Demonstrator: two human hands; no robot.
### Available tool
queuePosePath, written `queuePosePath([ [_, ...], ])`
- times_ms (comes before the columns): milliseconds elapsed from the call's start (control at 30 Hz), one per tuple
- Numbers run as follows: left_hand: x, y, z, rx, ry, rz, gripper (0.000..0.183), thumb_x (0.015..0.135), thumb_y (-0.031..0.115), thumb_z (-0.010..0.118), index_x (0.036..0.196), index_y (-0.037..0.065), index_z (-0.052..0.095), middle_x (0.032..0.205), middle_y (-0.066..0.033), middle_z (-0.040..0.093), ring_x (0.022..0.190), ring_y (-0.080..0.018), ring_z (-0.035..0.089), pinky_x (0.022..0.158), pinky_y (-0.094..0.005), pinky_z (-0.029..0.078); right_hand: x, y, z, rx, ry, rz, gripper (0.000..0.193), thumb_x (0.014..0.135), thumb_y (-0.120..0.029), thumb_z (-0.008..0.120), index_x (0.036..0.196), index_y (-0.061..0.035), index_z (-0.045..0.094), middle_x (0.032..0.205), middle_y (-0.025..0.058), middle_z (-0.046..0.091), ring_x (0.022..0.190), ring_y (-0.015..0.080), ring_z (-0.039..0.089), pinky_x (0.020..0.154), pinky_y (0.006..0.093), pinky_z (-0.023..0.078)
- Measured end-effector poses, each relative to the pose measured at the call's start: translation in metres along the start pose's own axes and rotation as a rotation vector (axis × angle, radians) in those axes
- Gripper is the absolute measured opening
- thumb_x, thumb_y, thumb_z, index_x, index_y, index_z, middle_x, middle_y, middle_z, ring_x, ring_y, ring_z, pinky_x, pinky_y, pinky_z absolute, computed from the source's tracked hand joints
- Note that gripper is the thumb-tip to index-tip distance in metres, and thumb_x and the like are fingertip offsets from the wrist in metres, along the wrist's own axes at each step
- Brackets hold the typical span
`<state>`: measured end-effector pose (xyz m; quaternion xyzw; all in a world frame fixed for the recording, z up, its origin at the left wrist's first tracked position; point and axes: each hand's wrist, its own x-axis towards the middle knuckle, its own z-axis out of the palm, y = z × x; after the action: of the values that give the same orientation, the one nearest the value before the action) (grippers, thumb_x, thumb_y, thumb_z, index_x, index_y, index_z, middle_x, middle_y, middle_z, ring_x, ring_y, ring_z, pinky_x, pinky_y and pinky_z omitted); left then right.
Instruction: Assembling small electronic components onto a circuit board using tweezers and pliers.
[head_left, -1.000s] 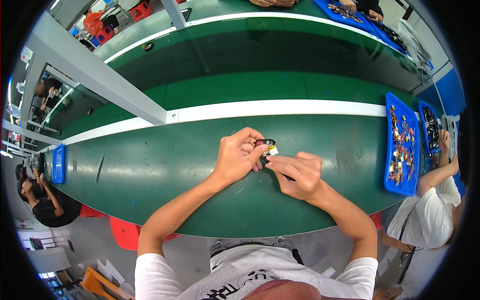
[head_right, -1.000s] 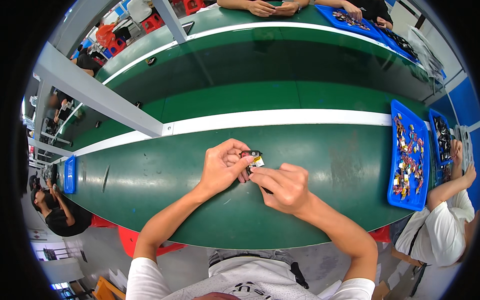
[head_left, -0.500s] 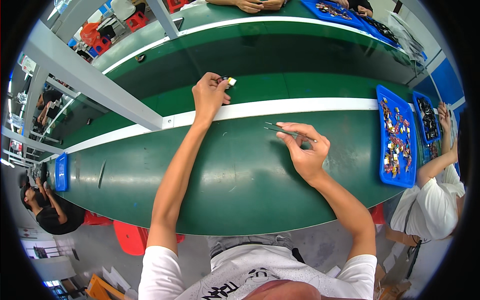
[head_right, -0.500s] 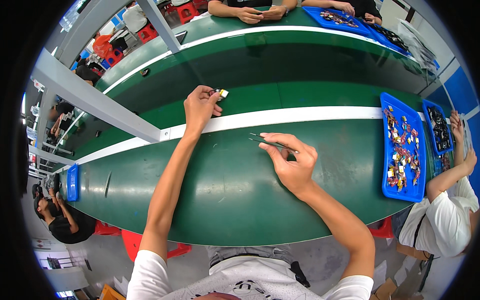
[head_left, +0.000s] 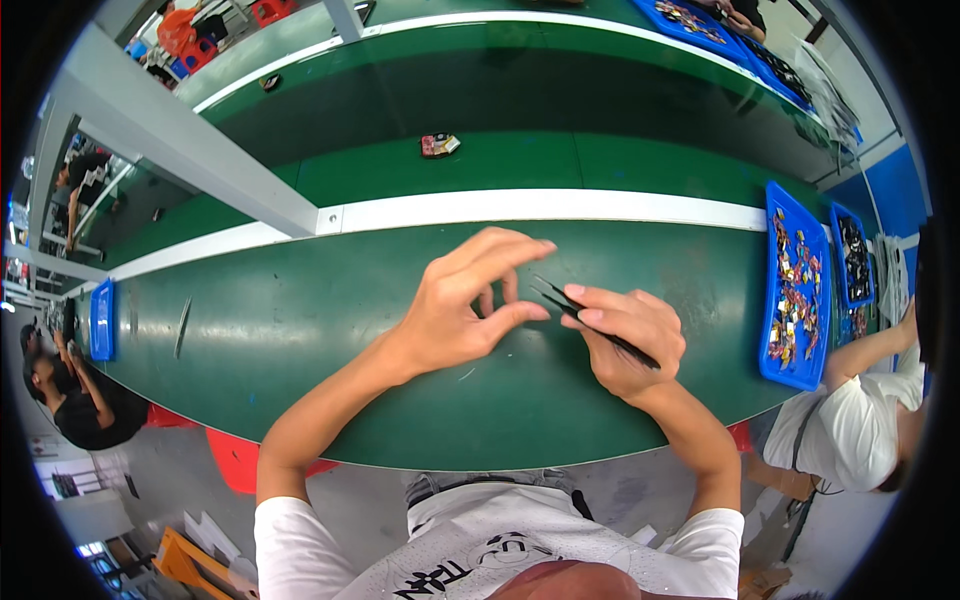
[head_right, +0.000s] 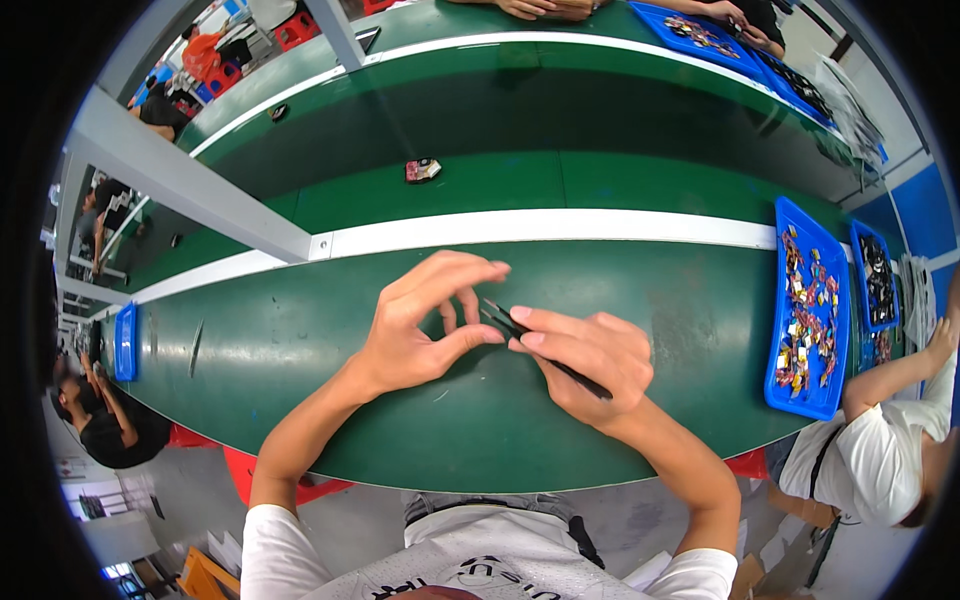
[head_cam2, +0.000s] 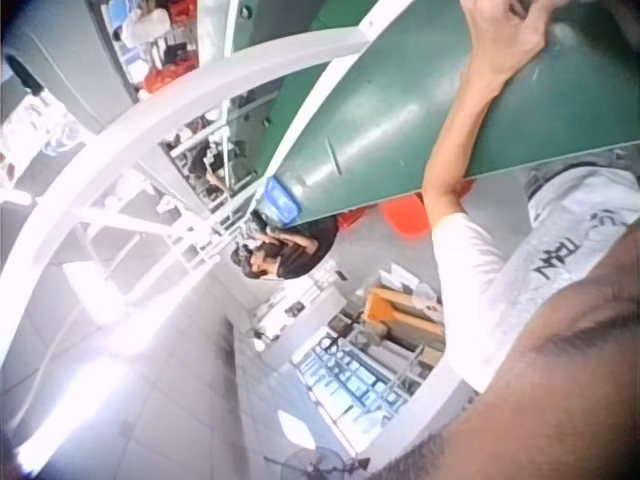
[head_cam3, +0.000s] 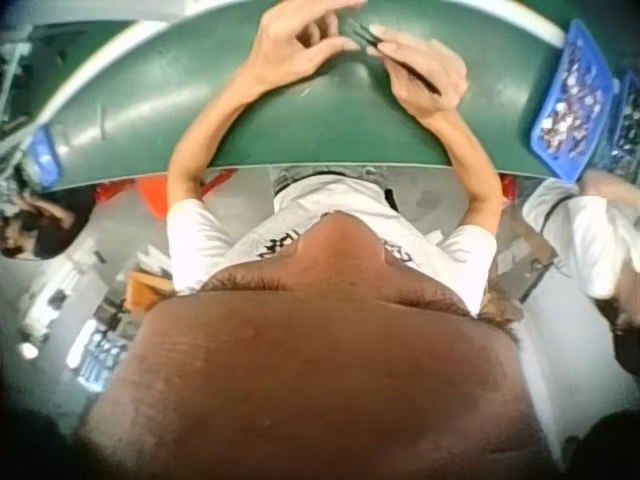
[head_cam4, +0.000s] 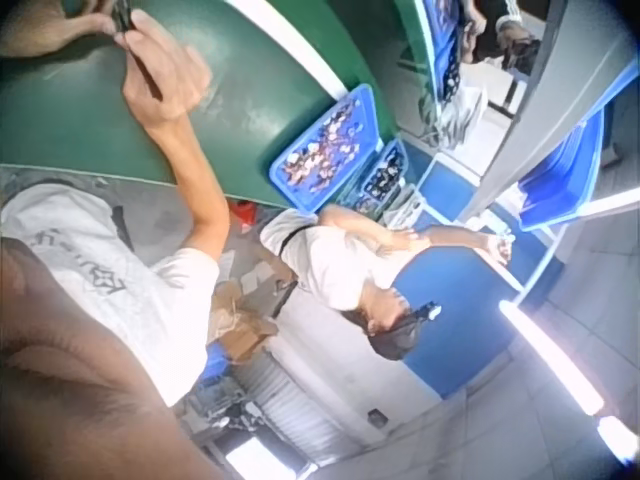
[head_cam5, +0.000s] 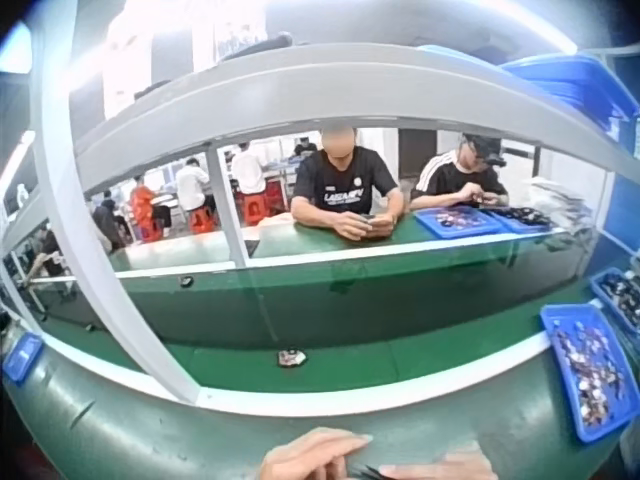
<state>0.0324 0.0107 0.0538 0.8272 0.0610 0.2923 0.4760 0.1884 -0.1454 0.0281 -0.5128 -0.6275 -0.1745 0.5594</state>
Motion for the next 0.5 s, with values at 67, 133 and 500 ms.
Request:
queuePosePath([
  [67,-0.001,-0.01,0.0,0.037,-0.006,0.118,0.038,0.077,-0.001,0.084,0.114,0.002,0.074,0.109,-0.0119,0.073,0.074,-0.0155,0.07,0.055,-0.026,0.054,-0.001,-0.004,0.0,0.058,-0.021,0.031,0.036,0.071,0.005,0.088,0.101,-0.0057,0.069,0.095,0.0124,0.08,0.065,0.0143,0.074,0.047,0.0206,0.036],
  [133,0.001,-0.007,0.003,0.07,0.012,0.24,0.018,0.078,-0.002,0.082,0.095,0.001,0.078,0.089,-0.0095,0.075,0.072,-0.0189,0.072,0.056,-0.0282,0.055,-0.002,-0.009,0.0,0.147,-0.016,0.125,0.035,0.074,0.007,0.086,0.101,-0.0047,0.068,0.094,0.0138,0.08,0.071,0.0176,0.076,0.051,0.0214,0.043],
  [500,-0.008,0.024,0.003,-0.257,0.0,0.032,0.009,0.081,-0.004,0.083,0.088,-0.004,0.077,0.087,-0.0153,0.074,0.065,-0.0174,0.07,0.052,-0.0271,0.054,0.005,-0.029,-0.01,0.846,0.1,0.748,0.022,0.087,0.012,0.075,0.099,0.0027,0.06,0.095,0.0237,0.073,0.095,0.0332,0.076,0.084,0.0423,0.065],
])
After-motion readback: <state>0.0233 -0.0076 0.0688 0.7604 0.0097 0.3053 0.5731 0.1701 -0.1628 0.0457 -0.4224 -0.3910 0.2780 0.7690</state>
